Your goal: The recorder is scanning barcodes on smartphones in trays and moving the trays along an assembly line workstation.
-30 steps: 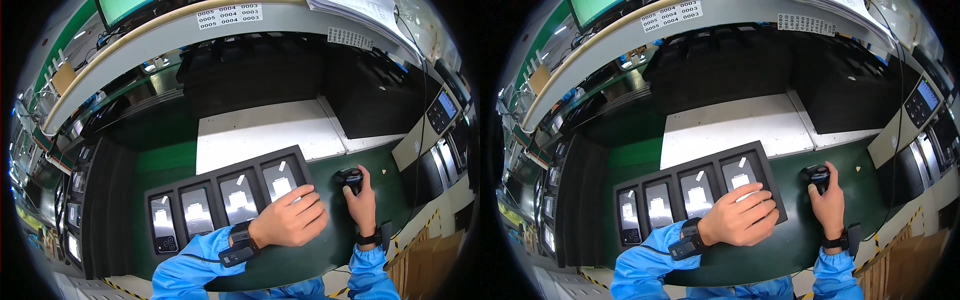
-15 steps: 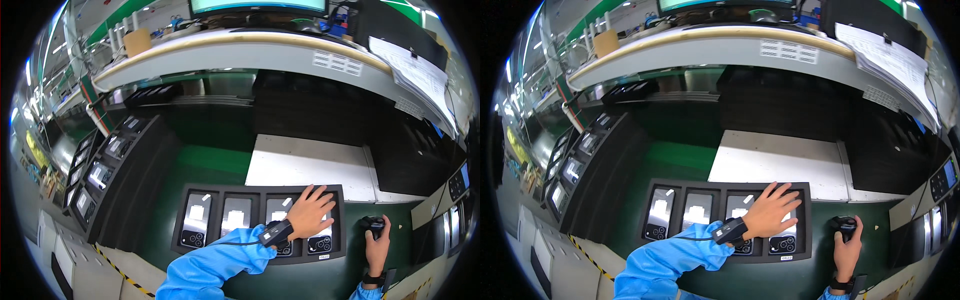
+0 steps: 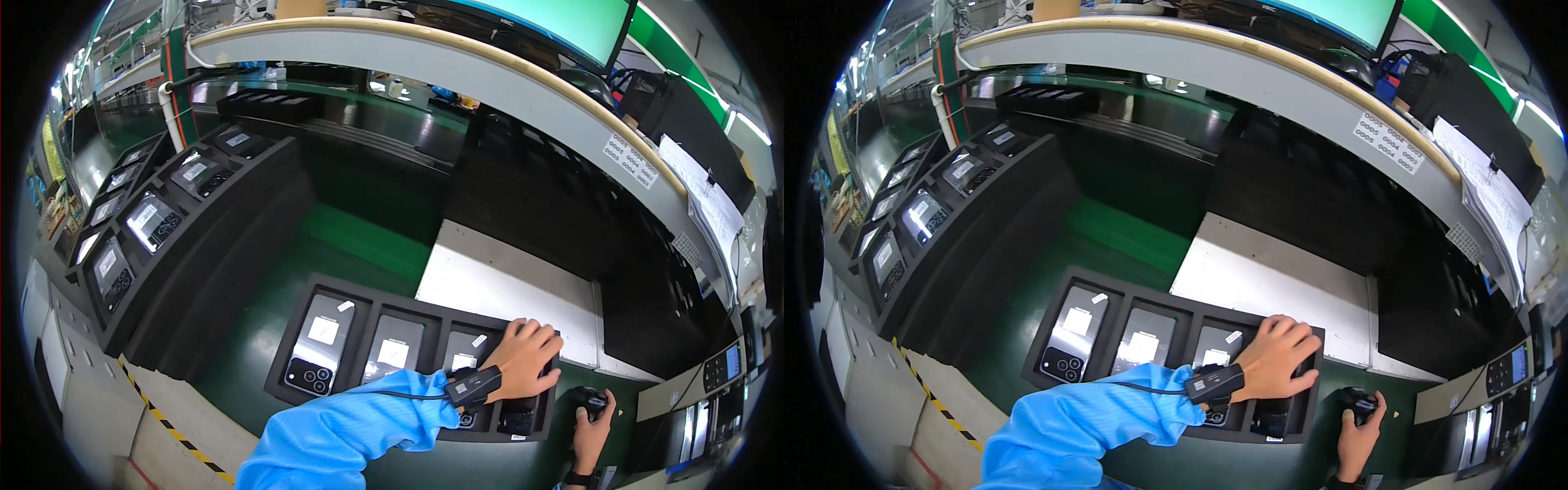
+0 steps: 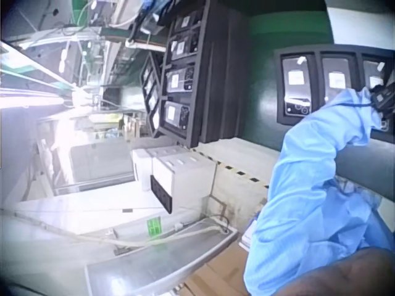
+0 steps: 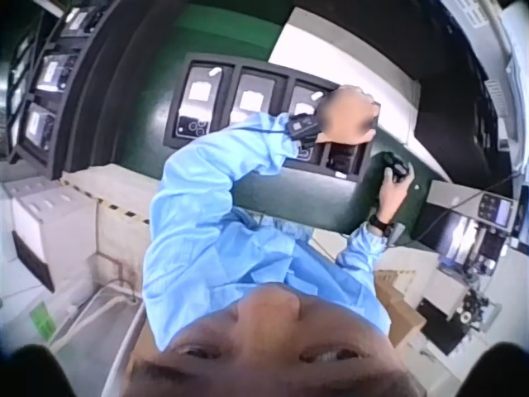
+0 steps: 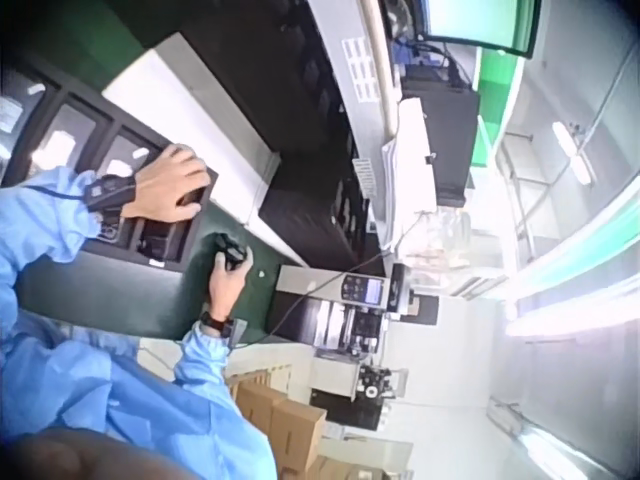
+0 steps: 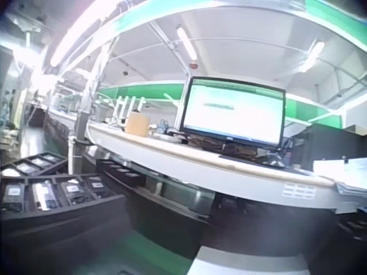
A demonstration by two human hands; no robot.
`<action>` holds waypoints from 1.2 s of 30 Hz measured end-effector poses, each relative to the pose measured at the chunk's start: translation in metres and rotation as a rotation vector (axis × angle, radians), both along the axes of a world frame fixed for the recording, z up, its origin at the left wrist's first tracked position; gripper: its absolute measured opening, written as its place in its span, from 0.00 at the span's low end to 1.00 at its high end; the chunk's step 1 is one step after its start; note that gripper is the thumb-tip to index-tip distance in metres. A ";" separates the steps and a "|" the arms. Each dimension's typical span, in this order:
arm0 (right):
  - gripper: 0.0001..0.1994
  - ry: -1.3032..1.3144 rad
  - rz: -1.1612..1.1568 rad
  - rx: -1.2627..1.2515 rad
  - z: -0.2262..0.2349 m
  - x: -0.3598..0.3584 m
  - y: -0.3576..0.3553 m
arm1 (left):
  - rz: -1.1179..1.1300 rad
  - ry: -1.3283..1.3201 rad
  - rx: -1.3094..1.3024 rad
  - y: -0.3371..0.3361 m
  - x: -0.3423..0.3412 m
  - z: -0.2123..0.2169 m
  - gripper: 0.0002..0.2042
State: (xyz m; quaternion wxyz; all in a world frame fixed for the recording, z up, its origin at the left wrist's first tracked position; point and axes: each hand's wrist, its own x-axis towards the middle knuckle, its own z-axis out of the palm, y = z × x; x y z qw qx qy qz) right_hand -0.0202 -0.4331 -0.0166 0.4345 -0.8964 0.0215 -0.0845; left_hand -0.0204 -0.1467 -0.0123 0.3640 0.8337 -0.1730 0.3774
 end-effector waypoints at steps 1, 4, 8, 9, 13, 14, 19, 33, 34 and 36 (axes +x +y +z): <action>0.33 -0.006 -0.016 -0.003 0.001 0.000 0.001 | 0.011 -0.001 -0.031 0.003 -0.003 0.003 0.18; 0.33 -0.016 -0.004 -0.059 0.002 -0.001 0.005 | -0.012 0.060 -0.091 0.012 -0.003 -0.005 0.14; 0.33 -0.021 -0.024 -0.090 0.005 -0.001 0.009 | 0.029 0.071 -0.085 0.007 -0.003 -0.011 0.15; 0.33 -0.017 -0.033 -0.086 0.006 -0.002 0.009 | 0.043 0.077 -0.080 0.005 -0.005 -0.011 0.16; 0.33 -0.018 -0.039 -0.098 0.012 -0.005 0.011 | 0.028 0.140 -0.074 0.006 -0.003 -0.008 0.22; 0.33 -0.039 -0.026 -0.064 0.010 -0.004 0.008 | 0.034 0.141 -0.096 0.005 -0.005 -0.008 0.23; 0.35 -0.030 -0.002 -0.066 0.009 -0.003 0.012 | -0.009 0.286 -0.090 0.012 -0.009 -0.008 0.27; 0.30 -0.634 -0.586 0.613 0.072 0.100 -0.204 | -0.021 0.191 -0.107 0.009 0.004 -0.017 0.23; 0.29 -0.634 -0.525 0.614 0.081 0.104 -0.212 | -0.039 0.203 -0.115 0.009 0.004 -0.018 0.22; 0.26 -0.581 -0.477 0.745 0.086 0.130 -0.258 | -0.008 0.153 -0.124 0.007 0.005 -0.021 0.22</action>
